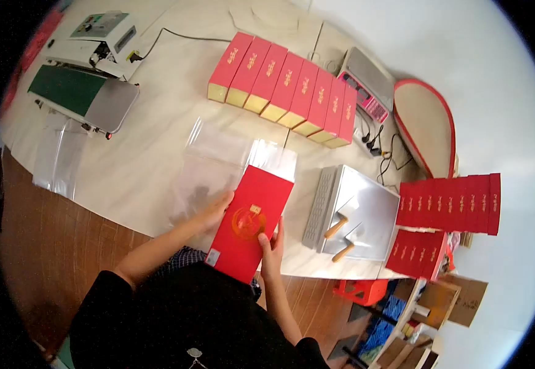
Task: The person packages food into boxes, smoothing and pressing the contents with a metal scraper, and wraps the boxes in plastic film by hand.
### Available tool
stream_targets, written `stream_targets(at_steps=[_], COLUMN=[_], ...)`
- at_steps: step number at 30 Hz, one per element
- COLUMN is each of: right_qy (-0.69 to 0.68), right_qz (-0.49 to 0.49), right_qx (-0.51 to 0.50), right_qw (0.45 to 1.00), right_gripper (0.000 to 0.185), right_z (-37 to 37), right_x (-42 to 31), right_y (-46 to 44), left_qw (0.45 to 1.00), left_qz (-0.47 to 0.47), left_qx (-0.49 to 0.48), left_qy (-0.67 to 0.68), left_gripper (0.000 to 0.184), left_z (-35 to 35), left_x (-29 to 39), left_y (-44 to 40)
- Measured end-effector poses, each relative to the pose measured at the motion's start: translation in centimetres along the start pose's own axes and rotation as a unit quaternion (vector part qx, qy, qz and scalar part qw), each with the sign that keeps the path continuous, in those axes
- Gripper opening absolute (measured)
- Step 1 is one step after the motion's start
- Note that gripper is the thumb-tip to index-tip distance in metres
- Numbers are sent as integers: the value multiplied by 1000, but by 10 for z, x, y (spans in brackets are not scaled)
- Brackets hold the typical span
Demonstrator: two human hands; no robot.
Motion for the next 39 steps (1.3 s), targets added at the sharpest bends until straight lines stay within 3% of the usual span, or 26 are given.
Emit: stream_targets(at_steps=[1,2,3,5,6,8,14,20,25,32,39], right_qy=[23,23,89,247,254,387,475,562,603,605,603], right_qz=[12,-1,-21,-51,-41,-49,-69,-146,-138,-121,-113], right_qx=[21,35,68,121,128,150,181,184,193,182,181], right_qw=[999,999,994,960,958,909,859,793,762,765,769], right_gripper=[79,78,77,77,77,80,83,80,81,82,81], right_z=[4,8,10,9,11,20,67,111,122,116,124], right_x=[2,5,5,1,-2,-14,-15,-1,20,28,26], right_y=[-3,-6,-8,-11,-12,-14,-46,-90,-105,-106,-98], left_qw=[999,970,894,886,890,757,724,702,699,701,680], left_qz=[-12,60,136,88,80,221,177,196,211,162,196], left_qx=[2,44,75,89,79,150,104,105,129,149,148], left_qy=[-33,-233,-420,-446,-442,-596,-659,-677,-671,-678,-690], left_gripper=[56,56,57,63,63,68,86,89,92,98,93], left_z=[-19,-43,-62,-96,-115,-144,-165,-168,-169,-162,-165], left_x=[-4,-1,7,25,15,3,-16,-26,-26,-18,-25], left_y=[-1,-4,-6,-2,-3,-4,-6,-9,-9,-9,-10])
Point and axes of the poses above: each hand's wrist, its own y-axis away from the middle knuckle, its own z-axis out of the palm, x = y × z, the point moved 3 cm from there along -y, towards the middle knuckle, and after that the axes turned 4 degrees about y, right-handed, at the moved point
